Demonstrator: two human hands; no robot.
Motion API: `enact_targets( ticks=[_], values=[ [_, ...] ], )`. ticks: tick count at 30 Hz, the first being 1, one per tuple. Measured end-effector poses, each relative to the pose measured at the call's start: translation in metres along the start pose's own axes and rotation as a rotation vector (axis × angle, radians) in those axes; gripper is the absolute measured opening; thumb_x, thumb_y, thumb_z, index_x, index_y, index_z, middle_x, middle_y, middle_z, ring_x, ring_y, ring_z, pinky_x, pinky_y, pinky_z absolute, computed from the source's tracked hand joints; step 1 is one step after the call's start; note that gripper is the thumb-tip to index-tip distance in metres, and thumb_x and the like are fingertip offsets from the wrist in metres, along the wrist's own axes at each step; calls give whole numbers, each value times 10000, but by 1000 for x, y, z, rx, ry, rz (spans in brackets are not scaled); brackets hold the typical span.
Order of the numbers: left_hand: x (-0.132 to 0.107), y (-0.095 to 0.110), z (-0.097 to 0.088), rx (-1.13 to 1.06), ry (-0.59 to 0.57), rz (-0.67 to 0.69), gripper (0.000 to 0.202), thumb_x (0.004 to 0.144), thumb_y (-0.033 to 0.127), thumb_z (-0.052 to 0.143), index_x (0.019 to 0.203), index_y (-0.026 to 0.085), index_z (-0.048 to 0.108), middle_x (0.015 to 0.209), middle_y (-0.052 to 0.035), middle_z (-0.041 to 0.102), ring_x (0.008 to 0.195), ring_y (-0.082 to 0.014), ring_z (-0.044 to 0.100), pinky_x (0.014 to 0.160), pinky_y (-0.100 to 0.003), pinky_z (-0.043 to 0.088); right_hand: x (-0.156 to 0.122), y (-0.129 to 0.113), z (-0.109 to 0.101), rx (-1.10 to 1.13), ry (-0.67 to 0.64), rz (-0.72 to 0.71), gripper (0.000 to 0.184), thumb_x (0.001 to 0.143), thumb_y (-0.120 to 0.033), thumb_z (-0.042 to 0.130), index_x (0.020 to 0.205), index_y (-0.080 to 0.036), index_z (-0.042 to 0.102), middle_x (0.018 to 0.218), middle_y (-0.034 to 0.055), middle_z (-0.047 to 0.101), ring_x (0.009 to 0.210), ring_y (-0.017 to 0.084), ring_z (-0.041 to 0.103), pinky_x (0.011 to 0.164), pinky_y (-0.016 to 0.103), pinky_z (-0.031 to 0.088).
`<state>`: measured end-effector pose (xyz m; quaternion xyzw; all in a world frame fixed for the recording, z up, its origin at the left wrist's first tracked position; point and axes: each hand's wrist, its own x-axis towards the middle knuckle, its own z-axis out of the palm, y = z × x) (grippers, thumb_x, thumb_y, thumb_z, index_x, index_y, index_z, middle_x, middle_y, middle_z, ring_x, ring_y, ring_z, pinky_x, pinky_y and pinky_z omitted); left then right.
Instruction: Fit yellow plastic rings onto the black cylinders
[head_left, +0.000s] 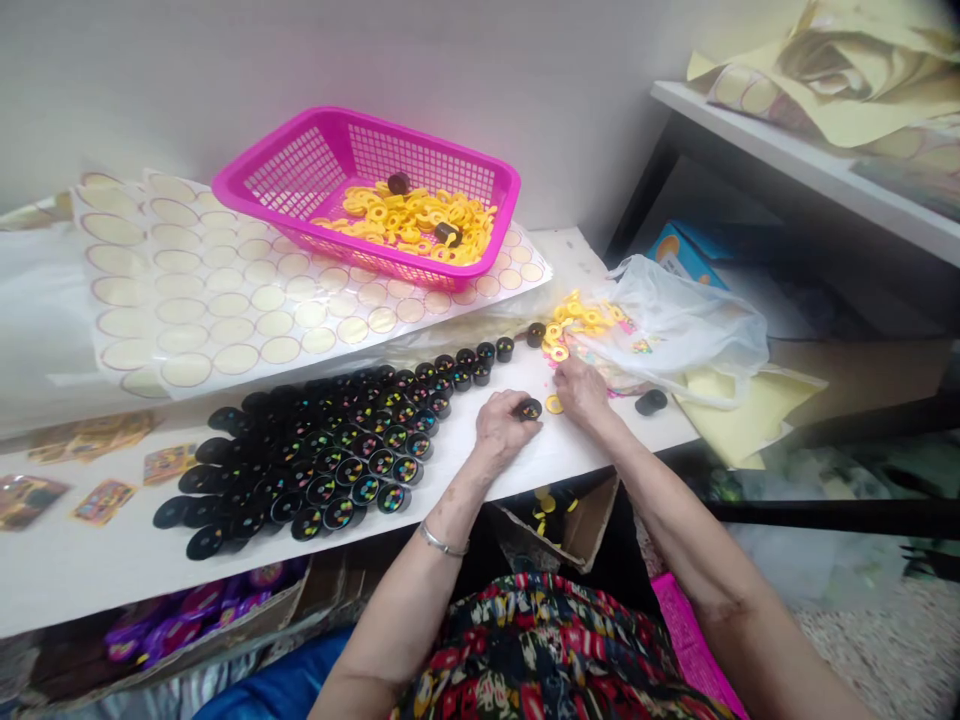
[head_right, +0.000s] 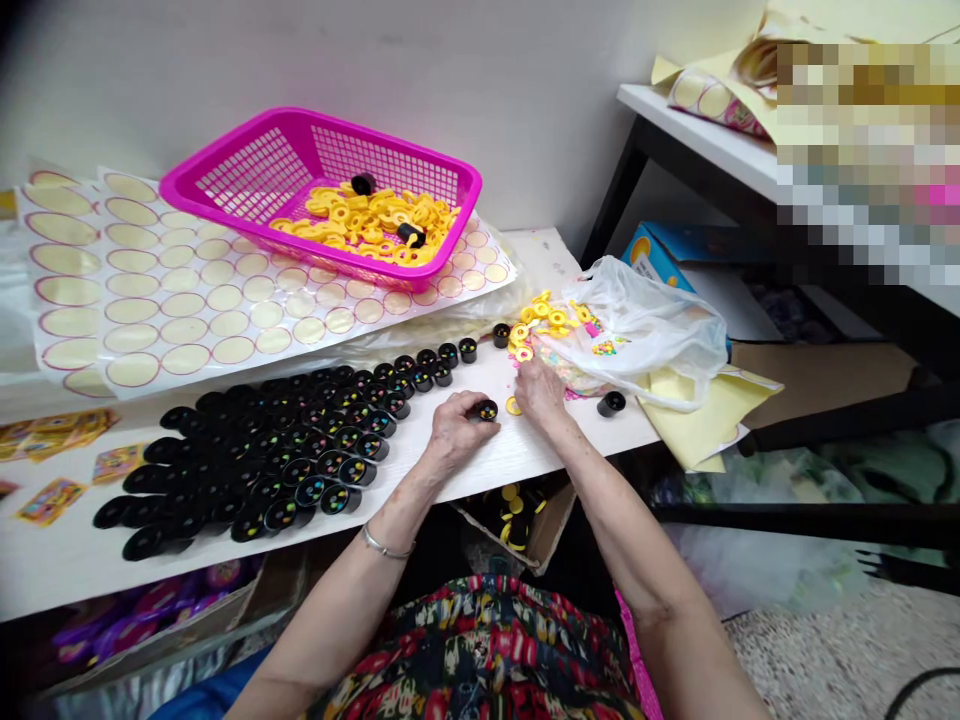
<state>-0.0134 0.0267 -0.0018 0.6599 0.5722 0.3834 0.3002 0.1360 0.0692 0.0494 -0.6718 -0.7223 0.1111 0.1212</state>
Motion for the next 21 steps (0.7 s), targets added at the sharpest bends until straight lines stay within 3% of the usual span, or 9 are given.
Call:
enact_targets(
  ticks=[6, 14, 21],
  values=[
    [-2, 6, -1, 46, 11, 67, 162, 640, 288, 661, 787, 218, 653, 729, 9, 619, 742, -158, 532, 690, -275, 430, -28, -9, -8, 430, 5, -385, 139, 810, -183, 474, 727, -172, 584, 746, 30, 557, 747, 146, 529, 708, 252, 409],
    [-3, 8, -4, 26, -2, 79, 164, 653, 246, 625, 811, 222, 661, 763, 6, 634, 772, -160, 540, 720, -277, 424, -39, -14, 0, 168, -2, -457, 161, 843, -197, 486, 785, -168, 634, 793, 43, 550, 799, 161, 495, 723, 259, 387],
    [-3, 8, -5, 16, -12, 77, 190, 638, 200, 612, 821, 219, 661, 739, 8, 623, 761, -159, 532, 717, -277, 421, -41, -24, -7, 18, -2, -441, 181, 840, -168, 472, 787, -164, 645, 783, 54, 545, 782, 170, 482, 685, 267, 376]
  ],
)
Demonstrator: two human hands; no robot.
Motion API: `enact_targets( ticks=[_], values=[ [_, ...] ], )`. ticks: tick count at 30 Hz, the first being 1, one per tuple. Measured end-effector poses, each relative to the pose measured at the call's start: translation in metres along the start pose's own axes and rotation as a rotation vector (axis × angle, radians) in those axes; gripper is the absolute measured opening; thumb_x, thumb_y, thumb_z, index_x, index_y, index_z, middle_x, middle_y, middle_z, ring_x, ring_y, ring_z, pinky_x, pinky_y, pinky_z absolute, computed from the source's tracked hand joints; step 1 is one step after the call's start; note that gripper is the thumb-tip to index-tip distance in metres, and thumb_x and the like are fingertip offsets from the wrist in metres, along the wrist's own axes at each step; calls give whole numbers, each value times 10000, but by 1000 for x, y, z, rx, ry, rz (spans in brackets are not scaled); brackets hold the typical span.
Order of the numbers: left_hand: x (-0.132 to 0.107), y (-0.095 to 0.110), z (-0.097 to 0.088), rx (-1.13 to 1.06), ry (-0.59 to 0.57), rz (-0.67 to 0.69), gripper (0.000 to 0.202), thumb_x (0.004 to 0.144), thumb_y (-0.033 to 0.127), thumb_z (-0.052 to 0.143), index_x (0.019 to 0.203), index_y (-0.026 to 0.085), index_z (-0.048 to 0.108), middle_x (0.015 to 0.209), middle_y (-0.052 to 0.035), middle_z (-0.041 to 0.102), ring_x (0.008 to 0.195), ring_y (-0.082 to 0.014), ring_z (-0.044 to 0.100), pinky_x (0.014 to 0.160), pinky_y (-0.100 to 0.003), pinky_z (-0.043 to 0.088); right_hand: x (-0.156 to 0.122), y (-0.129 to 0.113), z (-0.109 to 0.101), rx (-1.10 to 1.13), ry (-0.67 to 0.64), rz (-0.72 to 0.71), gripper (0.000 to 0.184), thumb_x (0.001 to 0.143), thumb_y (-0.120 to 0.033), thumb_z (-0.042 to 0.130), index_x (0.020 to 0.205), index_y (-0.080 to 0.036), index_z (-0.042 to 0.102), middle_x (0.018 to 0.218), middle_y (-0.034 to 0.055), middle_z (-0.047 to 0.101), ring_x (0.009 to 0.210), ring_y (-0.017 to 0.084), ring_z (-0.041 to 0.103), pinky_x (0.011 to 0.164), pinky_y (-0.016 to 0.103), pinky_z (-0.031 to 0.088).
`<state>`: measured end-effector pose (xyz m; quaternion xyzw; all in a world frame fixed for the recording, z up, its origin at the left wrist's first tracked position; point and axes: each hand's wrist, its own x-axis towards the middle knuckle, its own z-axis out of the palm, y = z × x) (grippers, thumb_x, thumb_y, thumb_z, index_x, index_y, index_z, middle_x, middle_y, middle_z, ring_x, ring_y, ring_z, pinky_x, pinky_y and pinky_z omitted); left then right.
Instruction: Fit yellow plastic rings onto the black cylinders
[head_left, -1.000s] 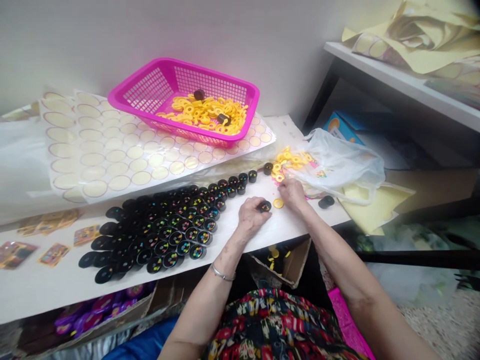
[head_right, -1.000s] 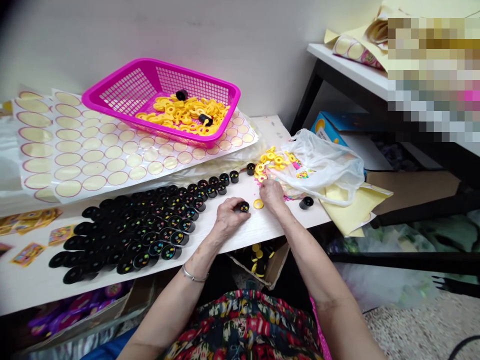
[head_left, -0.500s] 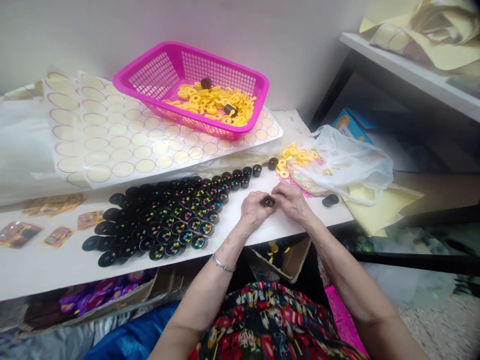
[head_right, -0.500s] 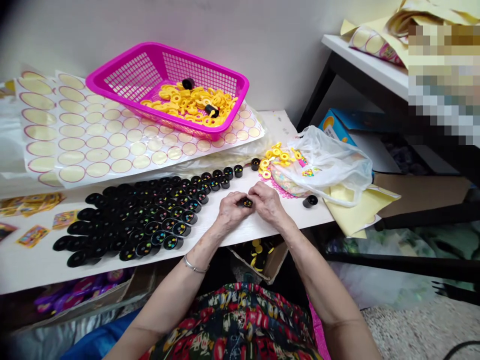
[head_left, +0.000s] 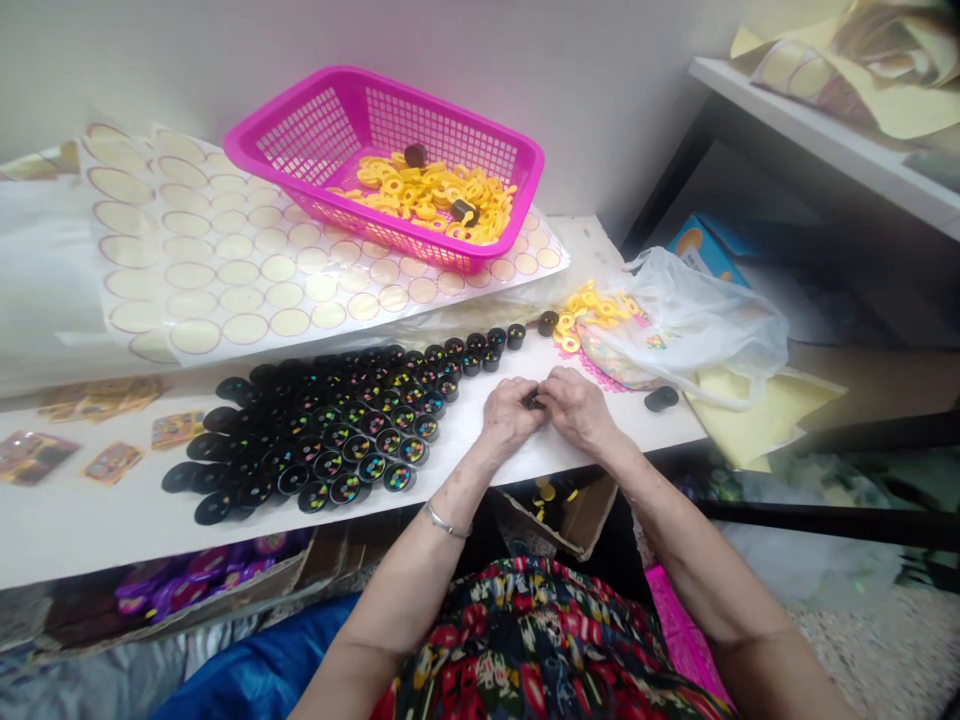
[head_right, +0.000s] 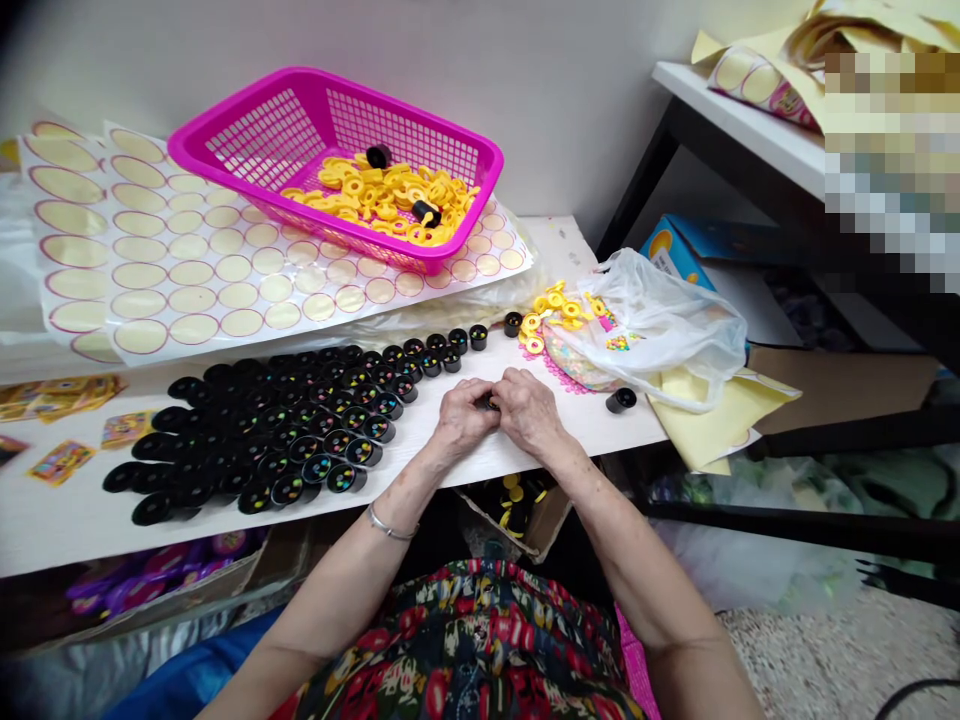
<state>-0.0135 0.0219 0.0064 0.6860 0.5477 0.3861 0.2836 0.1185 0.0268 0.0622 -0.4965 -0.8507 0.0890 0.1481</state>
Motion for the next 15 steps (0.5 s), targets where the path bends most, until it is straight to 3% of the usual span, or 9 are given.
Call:
enact_targets(
  ticks=[4, 10, 13, 15],
  values=[
    [1, 2, -1, 5, -6, -3, 163, 645, 216, 617, 802, 212, 658, 740, 6, 621, 755, -157, 532, 717, -276, 416, -1, 0, -1, 94, 17, 8, 161, 817, -151, 498, 758, -175, 645, 761, 43, 536, 757, 163, 491, 662, 268, 377],
    [2, -2, 2, 19, -3, 6, 151, 650, 279, 653, 786, 212, 659, 722, 5, 619, 740, -153, 530, 701, -269, 413, 1, 26, 7, 553, 159, 33, 82, 766, -154, 547, 775, -185, 623, 724, 8, 546, 704, 139, 535, 677, 264, 421],
    [3, -5, 3, 5, 14, 2, 219, 593, 229, 690, 809, 212, 657, 745, 8, 621, 752, -158, 532, 692, -268, 417, 6, 39, 11, 451, 243, 132, 99, 757, -153, 526, 749, -172, 624, 738, 32, 567, 748, 166, 543, 710, 290, 415],
    [3, -6, 4, -7, 20, -5, 258, 567, 206, 704, 821, 209, 658, 756, 8, 621, 752, -160, 534, 690, -271, 424, 12, 42, 13, 290, 207, 184, 137, 757, -145, 503, 745, -164, 638, 772, 55, 575, 785, 183, 541, 710, 296, 398]
  ],
)
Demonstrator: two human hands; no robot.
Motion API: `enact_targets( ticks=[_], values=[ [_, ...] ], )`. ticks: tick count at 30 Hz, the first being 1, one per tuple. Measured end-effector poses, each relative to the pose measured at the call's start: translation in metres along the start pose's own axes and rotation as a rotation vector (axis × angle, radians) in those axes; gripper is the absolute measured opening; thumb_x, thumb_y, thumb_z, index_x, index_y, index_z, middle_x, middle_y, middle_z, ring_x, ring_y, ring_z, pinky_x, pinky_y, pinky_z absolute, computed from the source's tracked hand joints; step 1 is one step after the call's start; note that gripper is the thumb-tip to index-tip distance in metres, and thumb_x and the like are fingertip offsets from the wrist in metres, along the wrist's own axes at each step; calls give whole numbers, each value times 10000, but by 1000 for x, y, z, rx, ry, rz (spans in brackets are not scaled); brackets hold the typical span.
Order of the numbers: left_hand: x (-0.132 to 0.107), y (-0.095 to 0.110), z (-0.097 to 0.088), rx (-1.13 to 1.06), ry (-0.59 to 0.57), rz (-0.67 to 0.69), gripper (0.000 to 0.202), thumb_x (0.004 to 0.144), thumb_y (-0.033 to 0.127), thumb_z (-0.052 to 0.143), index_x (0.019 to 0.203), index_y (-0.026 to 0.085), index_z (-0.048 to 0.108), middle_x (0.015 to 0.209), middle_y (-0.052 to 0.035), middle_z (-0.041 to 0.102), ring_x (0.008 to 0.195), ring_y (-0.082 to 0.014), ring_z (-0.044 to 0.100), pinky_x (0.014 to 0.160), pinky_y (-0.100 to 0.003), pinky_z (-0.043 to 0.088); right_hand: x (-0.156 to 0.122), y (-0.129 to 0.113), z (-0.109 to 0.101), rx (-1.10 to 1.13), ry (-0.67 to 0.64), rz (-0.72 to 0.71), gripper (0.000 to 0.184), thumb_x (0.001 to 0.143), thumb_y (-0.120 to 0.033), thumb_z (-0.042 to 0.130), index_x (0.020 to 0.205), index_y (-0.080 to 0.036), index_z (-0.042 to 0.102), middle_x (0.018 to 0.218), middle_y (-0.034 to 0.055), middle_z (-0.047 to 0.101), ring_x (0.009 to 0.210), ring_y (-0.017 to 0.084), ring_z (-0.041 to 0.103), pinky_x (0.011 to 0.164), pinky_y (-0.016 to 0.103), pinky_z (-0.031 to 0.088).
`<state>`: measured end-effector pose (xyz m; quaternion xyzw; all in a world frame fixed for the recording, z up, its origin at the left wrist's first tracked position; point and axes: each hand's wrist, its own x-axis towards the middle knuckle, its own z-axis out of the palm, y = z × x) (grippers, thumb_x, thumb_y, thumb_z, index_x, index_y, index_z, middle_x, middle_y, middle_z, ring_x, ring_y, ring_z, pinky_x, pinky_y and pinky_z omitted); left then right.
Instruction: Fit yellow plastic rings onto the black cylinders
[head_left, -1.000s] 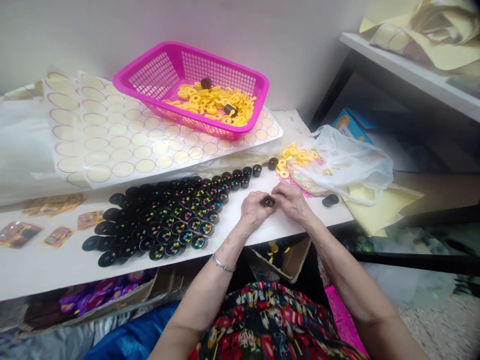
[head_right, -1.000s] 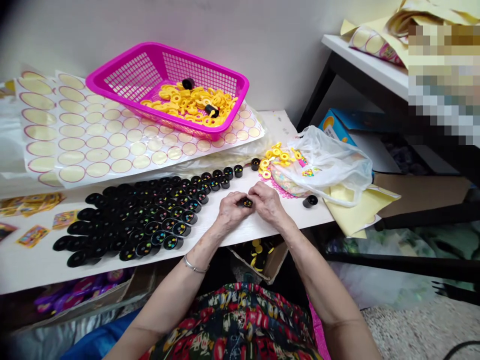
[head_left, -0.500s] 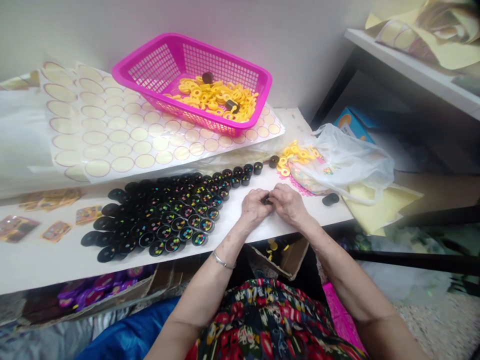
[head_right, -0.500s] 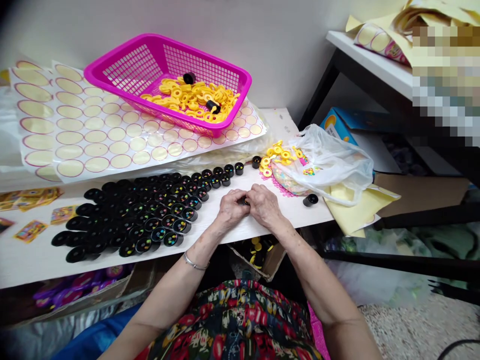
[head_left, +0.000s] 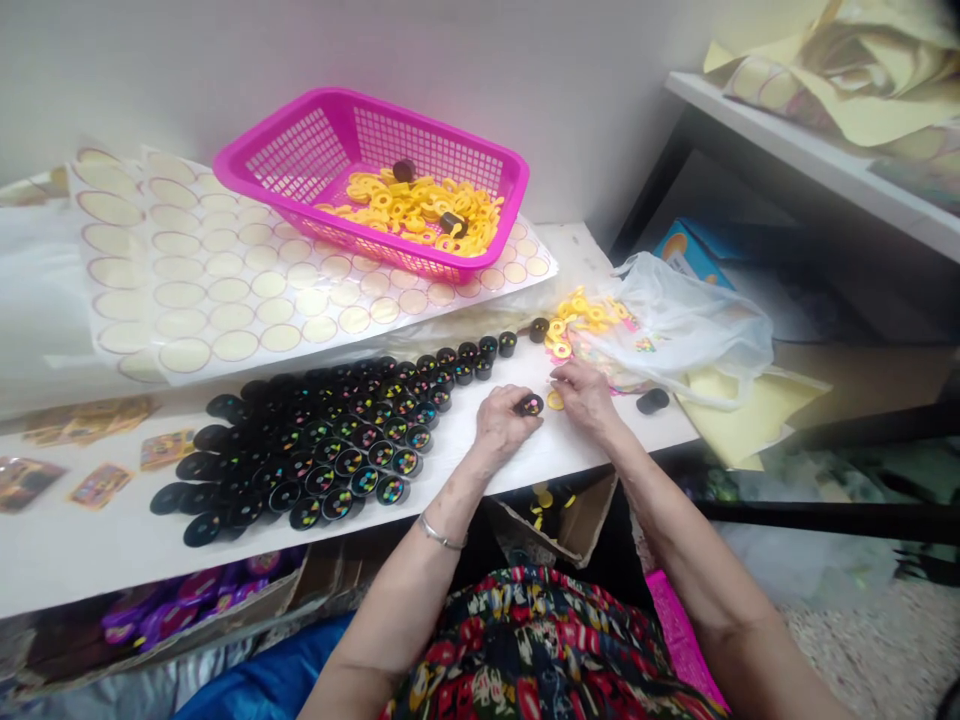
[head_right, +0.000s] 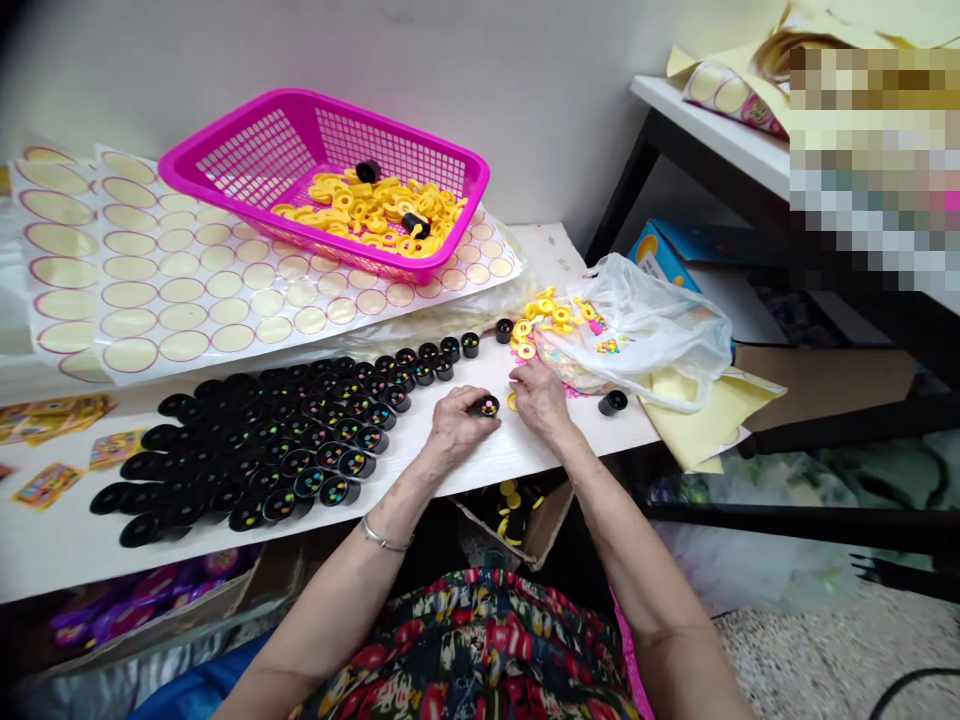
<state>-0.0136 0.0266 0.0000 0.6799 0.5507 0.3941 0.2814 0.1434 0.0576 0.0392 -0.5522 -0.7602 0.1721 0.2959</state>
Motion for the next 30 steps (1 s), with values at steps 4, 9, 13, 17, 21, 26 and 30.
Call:
enact_targets(
  ticks=[4, 9, 13, 17, 21, 26, 30],
  values=[
    [0, -3, 2, -21, 19, -11, 266, 558, 197, 708, 819, 211, 659, 767, 7, 619, 755, -162, 540, 705, -279, 439, 11, -1, 6, -322, -159, 52, 199, 766, -139, 460, 738, -158, 656, 808, 86, 574, 804, 203, 533, 640, 288, 347],
    [0, -5, 3, -40, 21, -27, 265, 548, 194, 715, 807, 212, 659, 784, 7, 626, 762, -163, 547, 703, -279, 449, 14, 1, 2, -426, -85, 165, 239, 815, -141, 400, 786, -153, 637, 876, 102, 591, 754, 192, 527, 610, 285, 317],
    [0, -4, 3, -34, 27, -19, 257, 550, 194, 713, 800, 214, 658, 773, 9, 625, 766, -164, 547, 713, -282, 451, -4, 9, -5, -293, 4, 73, 276, 887, -243, 382, 765, -166, 618, 809, 78, 586, 773, 186, 523, 682, 283, 353],
    [1, -1, 1, -22, 16, -23, 257, 553, 185, 703, 803, 215, 657, 763, 9, 622, 757, -162, 545, 707, -282, 450, -25, 15, -2, -259, -8, -70, 216, 848, -353, 498, 814, -179, 621, 863, 73, 578, 852, 201, 505, 741, 294, 371],
    [1, 1, 1, -13, 18, -35, 251, 550, 185, 704, 795, 213, 661, 752, 8, 616, 753, -162, 545, 706, -283, 451, -33, 11, 0, -352, -24, -121, 199, 864, -284, 463, 818, -170, 619, 882, 89, 576, 858, 207, 493, 760, 311, 366],
    [0, 1, 0, -16, 11, -40, 266, 547, 192, 709, 809, 211, 666, 779, 6, 627, 756, -160, 549, 696, -279, 453, -32, 6, -7, -168, -46, -13, 277, 889, -282, 385, 804, -152, 614, 791, 74, 603, 763, 181, 525, 709, 292, 377],
    [1, 2, -1, -13, 4, -30, 262, 556, 190, 705, 814, 213, 665, 796, 7, 637, 782, -163, 554, 724, -283, 452, -25, 5, -17, 9, -180, 190, 275, 860, -305, 412, 733, -165, 611, 644, 23, 587, 632, 146, 517, 596, 246, 361]
  ],
)
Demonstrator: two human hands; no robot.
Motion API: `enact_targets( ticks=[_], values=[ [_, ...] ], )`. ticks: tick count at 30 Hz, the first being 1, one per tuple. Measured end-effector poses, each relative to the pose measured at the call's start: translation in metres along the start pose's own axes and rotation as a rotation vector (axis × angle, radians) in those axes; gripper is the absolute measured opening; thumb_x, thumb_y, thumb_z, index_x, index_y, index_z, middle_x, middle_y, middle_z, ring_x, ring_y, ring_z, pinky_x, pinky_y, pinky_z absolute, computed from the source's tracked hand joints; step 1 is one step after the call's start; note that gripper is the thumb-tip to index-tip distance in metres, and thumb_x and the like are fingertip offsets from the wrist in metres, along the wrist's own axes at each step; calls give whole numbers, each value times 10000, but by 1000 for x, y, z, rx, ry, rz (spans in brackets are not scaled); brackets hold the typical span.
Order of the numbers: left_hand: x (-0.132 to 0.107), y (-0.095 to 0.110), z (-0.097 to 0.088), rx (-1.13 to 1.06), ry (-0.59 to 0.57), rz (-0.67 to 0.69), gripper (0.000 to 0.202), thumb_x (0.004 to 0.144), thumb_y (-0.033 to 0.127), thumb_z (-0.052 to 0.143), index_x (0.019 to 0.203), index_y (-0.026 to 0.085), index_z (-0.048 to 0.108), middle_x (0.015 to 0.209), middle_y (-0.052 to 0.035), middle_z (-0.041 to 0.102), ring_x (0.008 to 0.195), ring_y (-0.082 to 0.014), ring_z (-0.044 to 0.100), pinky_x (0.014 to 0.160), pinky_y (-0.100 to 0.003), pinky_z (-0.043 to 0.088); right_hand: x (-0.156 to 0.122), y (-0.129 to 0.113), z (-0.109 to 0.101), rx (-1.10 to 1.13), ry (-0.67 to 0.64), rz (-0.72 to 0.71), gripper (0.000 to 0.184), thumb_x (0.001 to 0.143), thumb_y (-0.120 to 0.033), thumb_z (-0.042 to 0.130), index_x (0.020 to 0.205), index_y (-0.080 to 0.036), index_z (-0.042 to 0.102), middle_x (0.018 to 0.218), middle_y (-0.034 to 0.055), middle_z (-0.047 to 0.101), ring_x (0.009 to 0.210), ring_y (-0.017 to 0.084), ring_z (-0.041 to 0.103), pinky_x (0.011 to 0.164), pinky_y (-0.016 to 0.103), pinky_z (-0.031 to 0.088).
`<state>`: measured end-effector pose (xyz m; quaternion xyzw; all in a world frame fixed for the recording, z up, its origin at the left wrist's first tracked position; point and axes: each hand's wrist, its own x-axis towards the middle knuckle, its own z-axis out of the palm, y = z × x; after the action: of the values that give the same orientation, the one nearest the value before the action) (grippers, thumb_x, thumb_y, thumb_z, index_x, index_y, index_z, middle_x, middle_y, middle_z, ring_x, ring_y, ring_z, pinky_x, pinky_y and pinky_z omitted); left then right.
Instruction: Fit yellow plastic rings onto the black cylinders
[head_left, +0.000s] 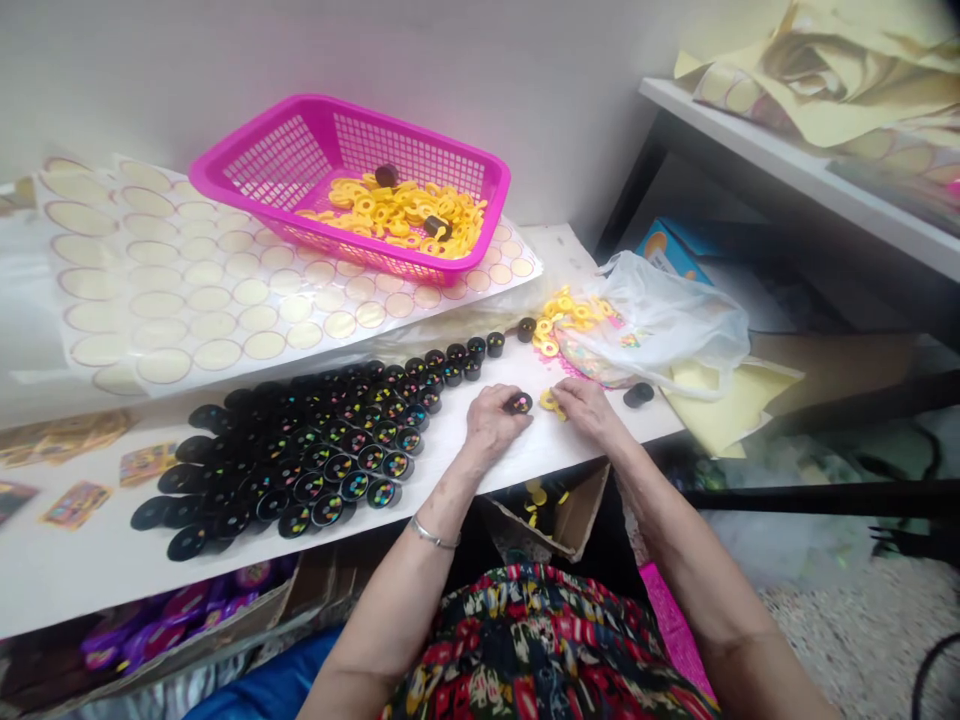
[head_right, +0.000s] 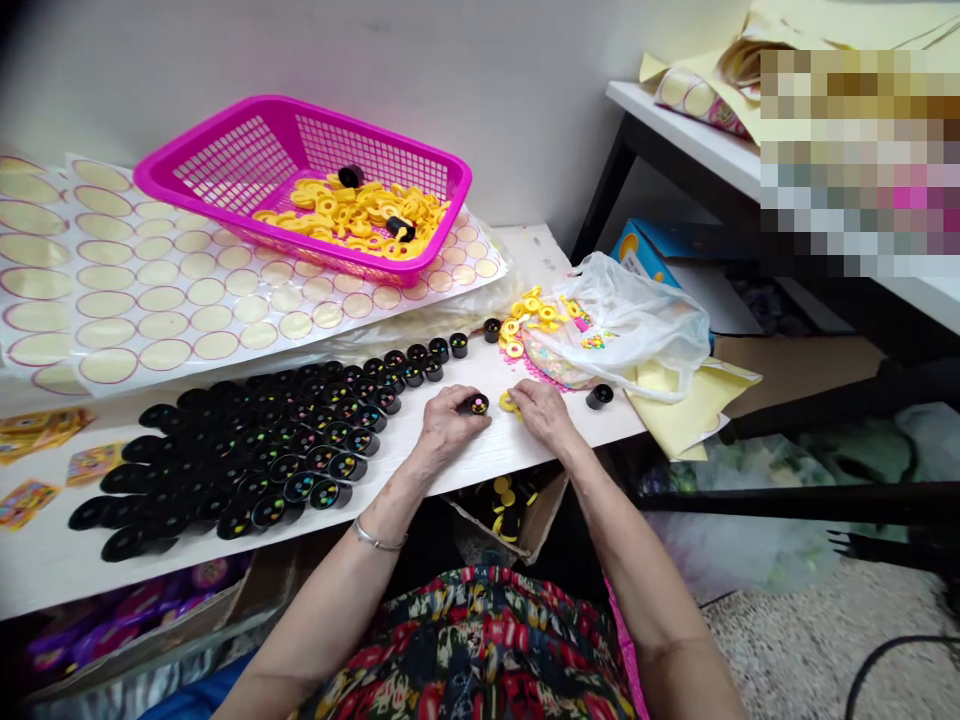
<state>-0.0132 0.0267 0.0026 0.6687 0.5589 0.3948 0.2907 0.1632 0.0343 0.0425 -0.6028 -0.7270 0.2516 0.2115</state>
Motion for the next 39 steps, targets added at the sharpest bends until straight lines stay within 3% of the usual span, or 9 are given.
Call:
enact_targets(
  ticks=[4, 9, 13, 16, 20, 29, 33, 36, 39],
  values=[
    [0, 0, 1, 7, 1, -11, 265, 549, 189, 707, 810, 210, 666, 782, 5, 633, 755, -159, 551, 703, -278, 451, -1, -7, -1, -253, 46, 92, 269, 860, -316, 426, 710, -176, 600, 697, 49, 594, 691, 167, 523, 603, 262, 331],
    [-1, -2, 1, -8, 15, -14, 279, 564, 228, 713, 839, 210, 668, 799, -3, 638, 759, -162, 549, 696, -278, 445, -13, -12, 9, -358, 34, -48, 217, 812, -388, 523, 834, -184, 593, 896, 73, 560, 816, 191, 529, 640, 271, 354],
    [-1, 0, 1, -7, 14, -20, 298, 555, 265, 737, 836, 192, 669, 796, -15, 641, 762, -168, 546, 700, -282, 438, -15, -13, 11, -194, 115, -39, 183, 807, -340, 531, 855, -175, 593, 851, 57, 544, 765, 177, 523, 659, 279, 383],
    [-1, 1, 0, -11, 9, -6, 258, 577, 317, 728, 794, 189, 672, 745, -12, 628, 727, -159, 538, 680, -276, 427, -13, -20, 9, 34, 193, -146, 182, 798, -334, 554, 876, -173, 588, 849, 48, 560, 782, 173, 522, 699, 278, 405],
    [-1, 3, -2, -8, 1, 6, 202, 609, 289, 686, 790, 198, 673, 732, -3, 630, 722, -153, 534, 688, -274, 417, -8, -35, 9, 64, 147, -323, 166, 767, -301, 604, 873, -174, 605, 870, 54, 582, 856, 196, 503, 764, 300, 398],
    [-1, 4, -2, -1, -33, -22, 173, 606, 237, 639, 772, 204, 677, 753, -11, 640, 757, -171, 531, 742, -296, 427, 2, -43, 11, -212, 16, -339, 116, 772, -266, 581, 827, -185, 643, 880, 53, 572, 844, 203, 451, 742, 314, 364],
    [-3, 0, -9, -226, -50, -6, 310, 597, 132, 554, 872, 187, 686, 836, -25, 652, 817, -172, 548, 782, -298, 431, 3, -44, 12, -222, 1, -329, 126, 784, -263, 568, 838, -180, 646, 876, 53, 572, 834, 195, 454, 727, 304, 360],
    [-3, -1, -14, -515, -28, -117, 374, 607, 128, 499, 929, 161, 686, 883, -34, 662, 819, -167, 574, 750, -279, 454, 1, -46, 14, -206, 34, -346, 155, 804, -258, 543, 899, -175, 633, 885, 61, 576, 834, 196, 457, 725, 303, 357],
    [-2, 1, -15, -628, -11, -230, 296, 641, 171, 504, 857, 149, 704, 840, -27, 674, 763, -155, 585, 683, -256, 456, -1, -48, 16, -232, 82, -367, 181, 814, -251, 521, 944, -162, 611, 897, 76, 583, 842, 209, 451, 732, 312, 349]
  ],
)
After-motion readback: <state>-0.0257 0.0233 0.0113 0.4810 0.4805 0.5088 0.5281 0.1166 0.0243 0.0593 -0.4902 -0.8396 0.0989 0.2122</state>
